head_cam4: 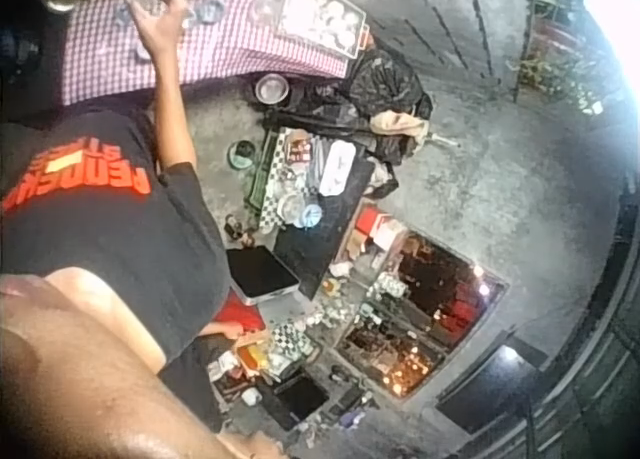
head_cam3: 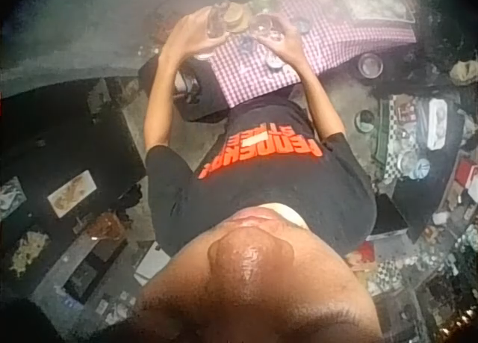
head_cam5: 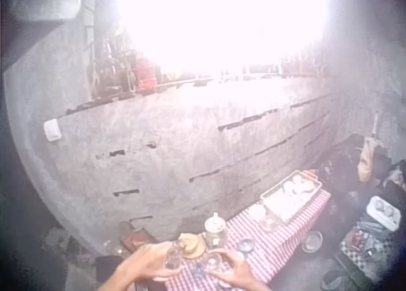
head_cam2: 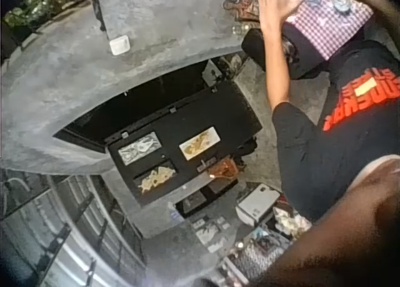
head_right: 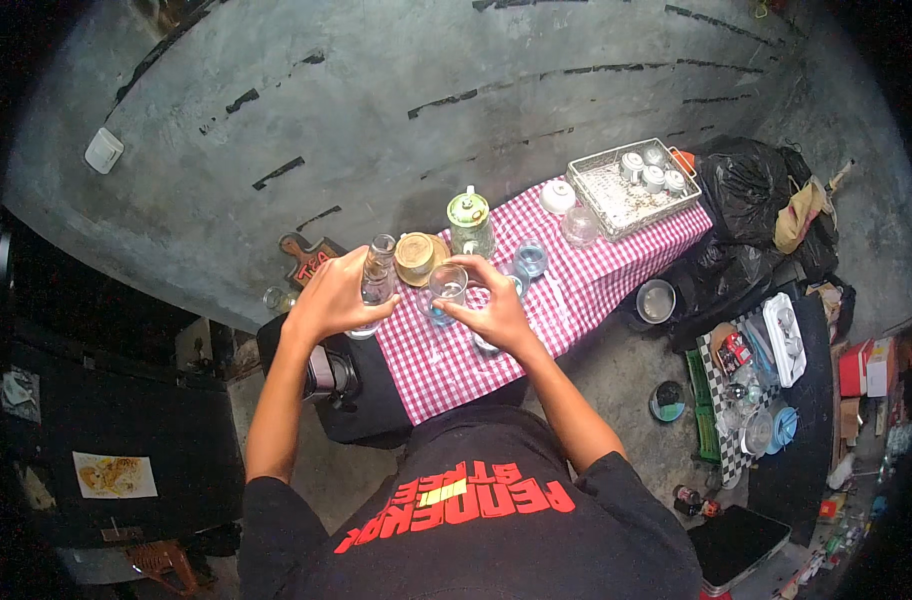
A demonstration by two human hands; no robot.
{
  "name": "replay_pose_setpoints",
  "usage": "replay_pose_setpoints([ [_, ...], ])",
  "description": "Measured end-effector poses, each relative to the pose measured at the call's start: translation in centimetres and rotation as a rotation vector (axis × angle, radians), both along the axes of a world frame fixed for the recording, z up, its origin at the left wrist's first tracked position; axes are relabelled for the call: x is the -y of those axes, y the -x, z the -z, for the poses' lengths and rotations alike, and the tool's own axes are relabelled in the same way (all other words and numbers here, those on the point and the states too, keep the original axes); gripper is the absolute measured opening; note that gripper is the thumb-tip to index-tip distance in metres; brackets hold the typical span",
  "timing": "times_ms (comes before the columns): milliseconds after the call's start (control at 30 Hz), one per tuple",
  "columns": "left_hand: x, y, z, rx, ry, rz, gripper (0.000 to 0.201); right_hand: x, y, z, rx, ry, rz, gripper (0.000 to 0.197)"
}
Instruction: Preparing multiple small glasses of a beverage by pouring from a teapot and adding vodka from a bottle.
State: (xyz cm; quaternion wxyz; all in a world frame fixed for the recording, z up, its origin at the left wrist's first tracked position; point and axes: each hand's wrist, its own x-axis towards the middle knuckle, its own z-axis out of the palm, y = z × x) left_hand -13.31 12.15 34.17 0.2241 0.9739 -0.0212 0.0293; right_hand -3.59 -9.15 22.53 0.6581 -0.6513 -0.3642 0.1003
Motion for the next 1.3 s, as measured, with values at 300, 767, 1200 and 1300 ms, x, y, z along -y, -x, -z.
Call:
replay_pose_setpoints([
  [300,0.3,-1.1,-3.4,-0.1,-0.101,0.184,0.047,-1.1,0.6,-3.1,0.032,-0.039,-0.063,0.056],
  [767,0.8,-1.2,-4.9,-0.217,-0.374,0.263,0.055,-1.3,1.2,-3.1,0.053,-0.002,-0.062,0.056],
  [1200,1.5,-1.7,-5.4,-0.275,-0.529,0.329,0.06,-1.1,1.0,-3.4,-0.008,-0.071,-0.102,0.056],
  [1300,1.6,-1.7,-5.6,-0.264,-0.549,0.344,0.058,-0.9,1.1,-3.6,-0.01,-0.049,-0.101,0.055],
])
